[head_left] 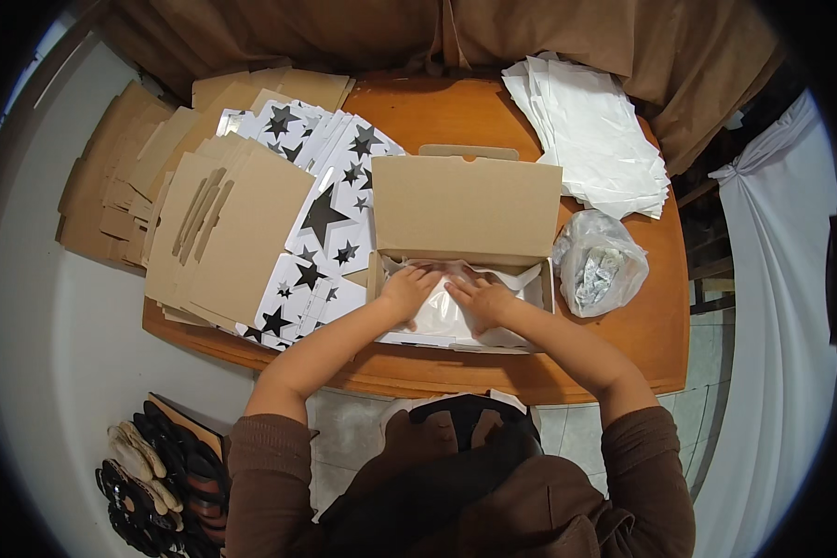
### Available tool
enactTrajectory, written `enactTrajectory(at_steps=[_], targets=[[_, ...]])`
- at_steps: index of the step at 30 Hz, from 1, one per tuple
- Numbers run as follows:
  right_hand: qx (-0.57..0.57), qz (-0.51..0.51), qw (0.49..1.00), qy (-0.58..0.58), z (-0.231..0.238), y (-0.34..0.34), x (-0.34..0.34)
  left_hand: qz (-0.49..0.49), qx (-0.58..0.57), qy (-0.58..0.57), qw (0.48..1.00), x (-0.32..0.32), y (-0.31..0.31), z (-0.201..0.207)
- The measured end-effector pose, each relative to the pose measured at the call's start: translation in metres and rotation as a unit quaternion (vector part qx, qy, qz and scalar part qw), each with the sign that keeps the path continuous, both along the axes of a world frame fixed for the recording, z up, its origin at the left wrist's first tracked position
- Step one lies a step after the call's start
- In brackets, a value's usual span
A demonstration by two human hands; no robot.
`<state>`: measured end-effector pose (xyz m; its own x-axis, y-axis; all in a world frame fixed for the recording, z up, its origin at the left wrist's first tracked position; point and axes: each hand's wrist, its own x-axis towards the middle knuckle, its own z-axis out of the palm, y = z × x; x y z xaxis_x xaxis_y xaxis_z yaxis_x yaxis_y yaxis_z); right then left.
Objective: The recorder is shown folding cardboard shoe box blanks into completed boxes and stacking them.
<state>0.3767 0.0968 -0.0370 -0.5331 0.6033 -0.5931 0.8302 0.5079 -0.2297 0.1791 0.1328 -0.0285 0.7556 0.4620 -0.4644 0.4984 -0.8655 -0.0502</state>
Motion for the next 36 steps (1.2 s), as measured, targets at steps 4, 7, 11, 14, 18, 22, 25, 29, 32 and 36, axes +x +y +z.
enactTrajectory(at_steps=[4, 7, 11, 14, 18, 22, 25, 29, 32, 36], targets=[[-0.047, -0.054, 0.993, -0.099, 0.029, -0.008, 0.017, 0.033, 0.031, 0.176, 0.983, -0.015, -0.006, -0.004], [-0.036, -0.068, 0.976, -0.205, 0.014, -0.014, 0.024, 0.042, 0.062, 0.253, 0.964, -0.008, -0.006, -0.011], [0.05, -0.101, 0.946, -0.302, -0.01, -0.023, 0.029, 0.051, 0.088, 0.341, 0.935, -0.003, -0.007, 0.002], [0.086, -0.114, 0.928, -0.343, -0.032, -0.022, 0.028, 0.037, 0.119, 0.364, 0.923, -0.012, -0.005, -0.017], [0.102, -0.112, 0.926, -0.345, -0.011, -0.025, 0.024, 0.017, 0.106, 0.231, 0.967, -0.014, -0.002, 0.008], [-0.039, -0.041, 0.95, -0.308, 0.018, -0.027, 0.019, 0.038, 0.038, 0.153, 0.987, -0.021, -0.01, 0.022], [-0.002, 0.011, 0.946, -0.324, 0.009, -0.027, 0.029, -0.014, 0.043, 0.163, 0.986, -0.026, -0.008, 0.017], [0.053, 0.085, 0.935, -0.342, 0.018, -0.033, 0.025, -0.019, 0.058, 0.121, 0.991, -0.034, -0.009, 0.007], [-0.032, 0.004, 0.951, -0.307, 0.007, -0.037, 0.026, -0.061, 0.042, 0.112, 0.991, -0.033, -0.015, 0.002], [0.0, 0.052, 0.965, -0.255, 0.019, -0.029, 0.025, -0.051, -0.022, 0.032, 0.998, -0.029, -0.014, 0.014]])
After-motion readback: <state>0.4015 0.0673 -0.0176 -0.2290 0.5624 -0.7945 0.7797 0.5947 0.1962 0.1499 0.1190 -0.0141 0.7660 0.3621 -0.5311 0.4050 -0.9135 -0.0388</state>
